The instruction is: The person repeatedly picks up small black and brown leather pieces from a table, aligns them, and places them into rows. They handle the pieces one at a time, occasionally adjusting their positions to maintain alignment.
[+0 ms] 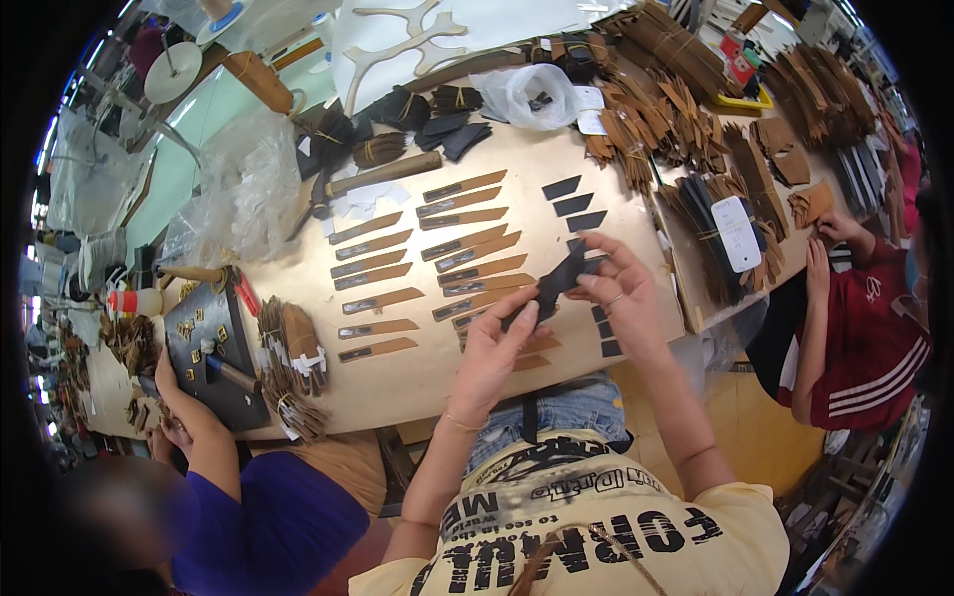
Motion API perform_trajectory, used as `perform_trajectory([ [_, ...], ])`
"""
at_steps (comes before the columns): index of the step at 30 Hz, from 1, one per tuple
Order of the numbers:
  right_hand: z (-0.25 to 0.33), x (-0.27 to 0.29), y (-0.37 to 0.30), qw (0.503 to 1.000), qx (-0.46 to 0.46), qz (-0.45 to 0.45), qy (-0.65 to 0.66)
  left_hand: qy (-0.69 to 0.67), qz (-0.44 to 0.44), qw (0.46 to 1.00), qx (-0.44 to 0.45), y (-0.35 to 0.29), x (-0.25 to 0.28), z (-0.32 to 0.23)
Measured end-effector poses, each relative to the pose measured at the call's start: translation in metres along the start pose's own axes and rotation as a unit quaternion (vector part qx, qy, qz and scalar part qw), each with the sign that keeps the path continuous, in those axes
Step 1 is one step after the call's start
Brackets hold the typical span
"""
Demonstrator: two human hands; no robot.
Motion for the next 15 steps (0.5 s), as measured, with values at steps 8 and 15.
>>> perform_trajectory([
  [8, 0.013, -0.015, -0.021, 0.937, 0.114, -0.032, -0.330, 0.060, -0.050, 0.997, -0.016, -0.003, -0.003, -0.007],
  [15, 0.030, -0.028, -0.029, 0.852, 0.169, 0.011, -0.495, 0.046, -0.073, 0.996, -0.032, -0.007, 0.000, -0.005],
])
Point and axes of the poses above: each hand's wrist, its own y-axis towards the middle knuckle, its own x-axis out of the back of the hand, z = x × y, the point moved 5 cm from there along y, towards the middle knuckle, and after that the axes turned 10 degrees about z, right-handed, at the moved point
